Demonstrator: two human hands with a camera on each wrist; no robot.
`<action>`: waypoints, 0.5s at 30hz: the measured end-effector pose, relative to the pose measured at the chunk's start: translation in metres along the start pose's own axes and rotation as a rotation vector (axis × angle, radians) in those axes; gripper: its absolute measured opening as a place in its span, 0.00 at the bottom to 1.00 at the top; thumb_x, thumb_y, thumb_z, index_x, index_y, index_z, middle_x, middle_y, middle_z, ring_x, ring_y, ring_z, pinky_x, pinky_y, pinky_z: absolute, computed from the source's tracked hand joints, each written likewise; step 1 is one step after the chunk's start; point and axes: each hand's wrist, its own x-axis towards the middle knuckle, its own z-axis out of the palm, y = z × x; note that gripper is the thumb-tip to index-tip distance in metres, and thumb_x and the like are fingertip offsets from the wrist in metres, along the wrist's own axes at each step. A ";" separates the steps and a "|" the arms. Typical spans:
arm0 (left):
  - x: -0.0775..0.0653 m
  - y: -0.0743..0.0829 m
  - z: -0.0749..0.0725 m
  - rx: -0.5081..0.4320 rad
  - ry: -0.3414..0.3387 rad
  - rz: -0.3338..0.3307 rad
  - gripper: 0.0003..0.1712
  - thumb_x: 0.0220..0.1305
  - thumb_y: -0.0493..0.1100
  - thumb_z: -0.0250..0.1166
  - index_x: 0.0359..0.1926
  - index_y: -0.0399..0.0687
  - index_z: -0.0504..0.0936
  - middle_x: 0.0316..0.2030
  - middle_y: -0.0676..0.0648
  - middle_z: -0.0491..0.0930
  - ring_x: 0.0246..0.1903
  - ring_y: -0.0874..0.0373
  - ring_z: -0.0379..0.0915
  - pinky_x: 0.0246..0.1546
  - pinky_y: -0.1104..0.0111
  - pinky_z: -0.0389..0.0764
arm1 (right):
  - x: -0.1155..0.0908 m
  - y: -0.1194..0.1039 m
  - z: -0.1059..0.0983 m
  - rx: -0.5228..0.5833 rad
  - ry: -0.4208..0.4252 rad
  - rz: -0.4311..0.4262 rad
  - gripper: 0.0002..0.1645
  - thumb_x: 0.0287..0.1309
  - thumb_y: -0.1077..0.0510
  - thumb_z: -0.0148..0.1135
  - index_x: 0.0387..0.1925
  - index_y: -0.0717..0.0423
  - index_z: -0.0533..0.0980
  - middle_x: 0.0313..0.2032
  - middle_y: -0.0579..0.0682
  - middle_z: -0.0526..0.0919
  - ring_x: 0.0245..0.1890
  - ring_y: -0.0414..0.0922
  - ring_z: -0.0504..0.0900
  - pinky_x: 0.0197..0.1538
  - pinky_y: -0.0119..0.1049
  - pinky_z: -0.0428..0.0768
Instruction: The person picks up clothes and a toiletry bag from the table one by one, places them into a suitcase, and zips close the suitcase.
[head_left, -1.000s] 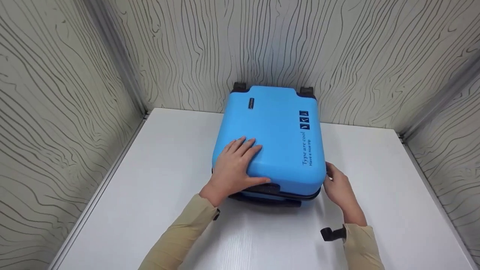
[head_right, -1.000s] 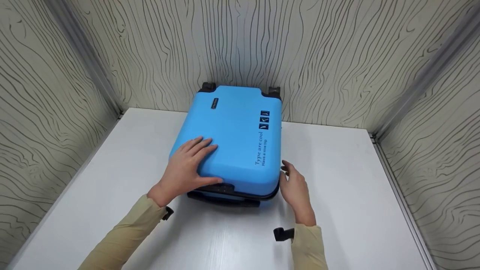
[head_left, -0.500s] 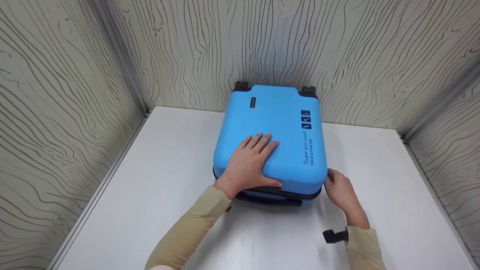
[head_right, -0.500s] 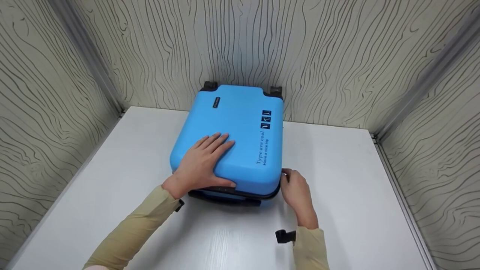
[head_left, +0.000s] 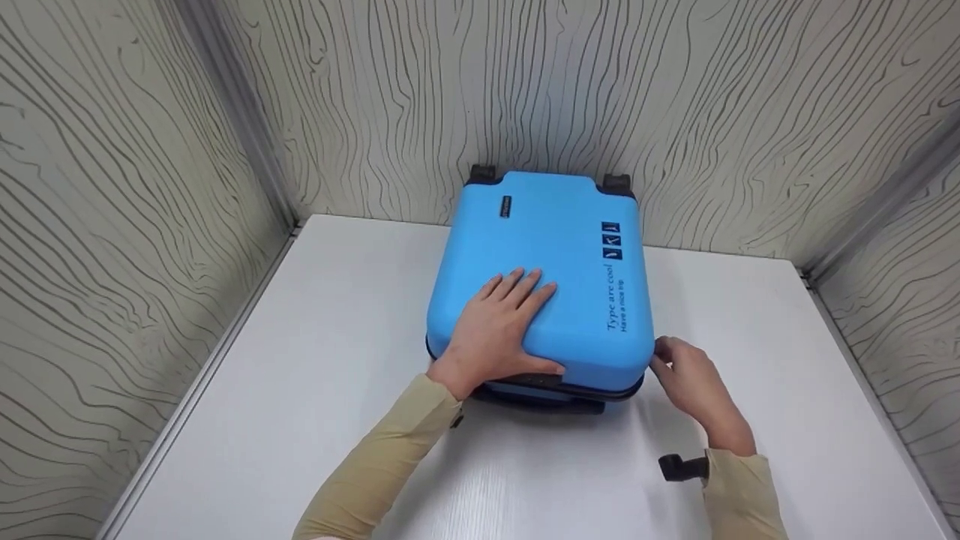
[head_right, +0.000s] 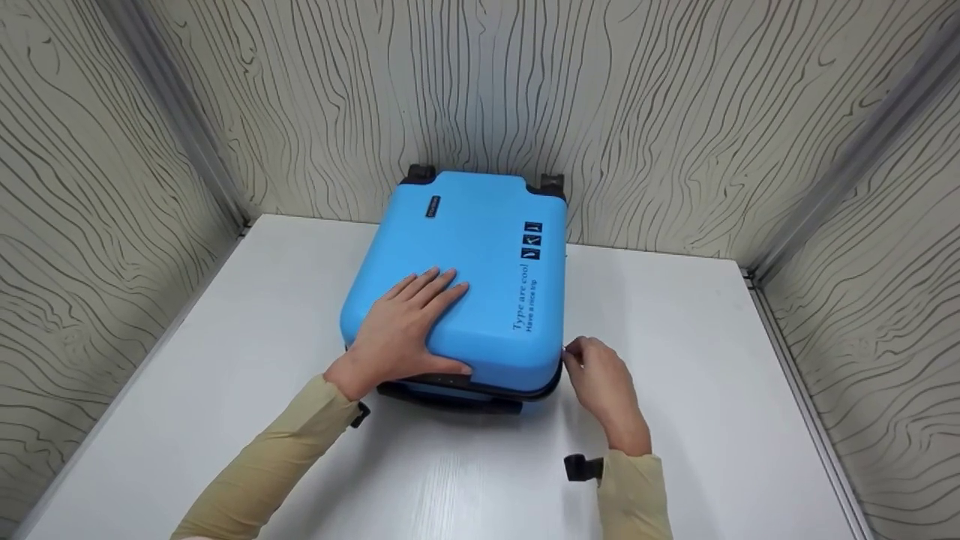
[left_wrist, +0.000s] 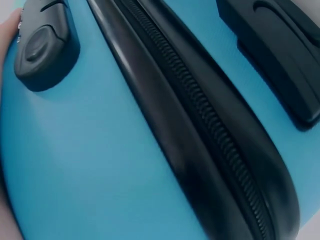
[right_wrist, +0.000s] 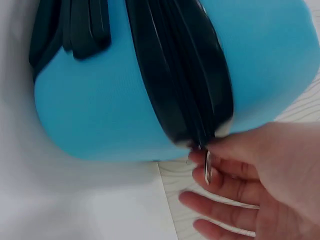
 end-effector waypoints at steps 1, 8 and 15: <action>0.000 0.000 0.000 -0.001 -0.001 0.001 0.67 0.47 0.89 0.56 0.80 0.55 0.58 0.78 0.47 0.55 0.76 0.50 0.49 0.75 0.56 0.47 | 0.000 0.001 -0.001 0.003 0.000 -0.009 0.10 0.72 0.65 0.56 0.48 0.68 0.79 0.42 0.60 0.85 0.43 0.58 0.83 0.48 0.57 0.81; -0.001 0.001 0.002 0.005 0.016 0.002 0.67 0.47 0.89 0.56 0.79 0.55 0.59 0.77 0.47 0.57 0.76 0.49 0.49 0.74 0.56 0.48 | 0.002 0.002 -0.005 0.011 -0.021 -0.030 0.10 0.70 0.66 0.57 0.46 0.67 0.80 0.35 0.52 0.86 0.37 0.52 0.84 0.43 0.52 0.82; -0.002 0.000 0.003 0.018 0.022 0.010 0.66 0.49 0.89 0.53 0.80 0.54 0.59 0.77 0.46 0.56 0.76 0.49 0.49 0.74 0.56 0.48 | 0.002 -0.001 0.001 -0.072 -0.027 -0.030 0.12 0.71 0.67 0.52 0.41 0.68 0.81 0.29 0.52 0.82 0.28 0.48 0.76 0.33 0.45 0.76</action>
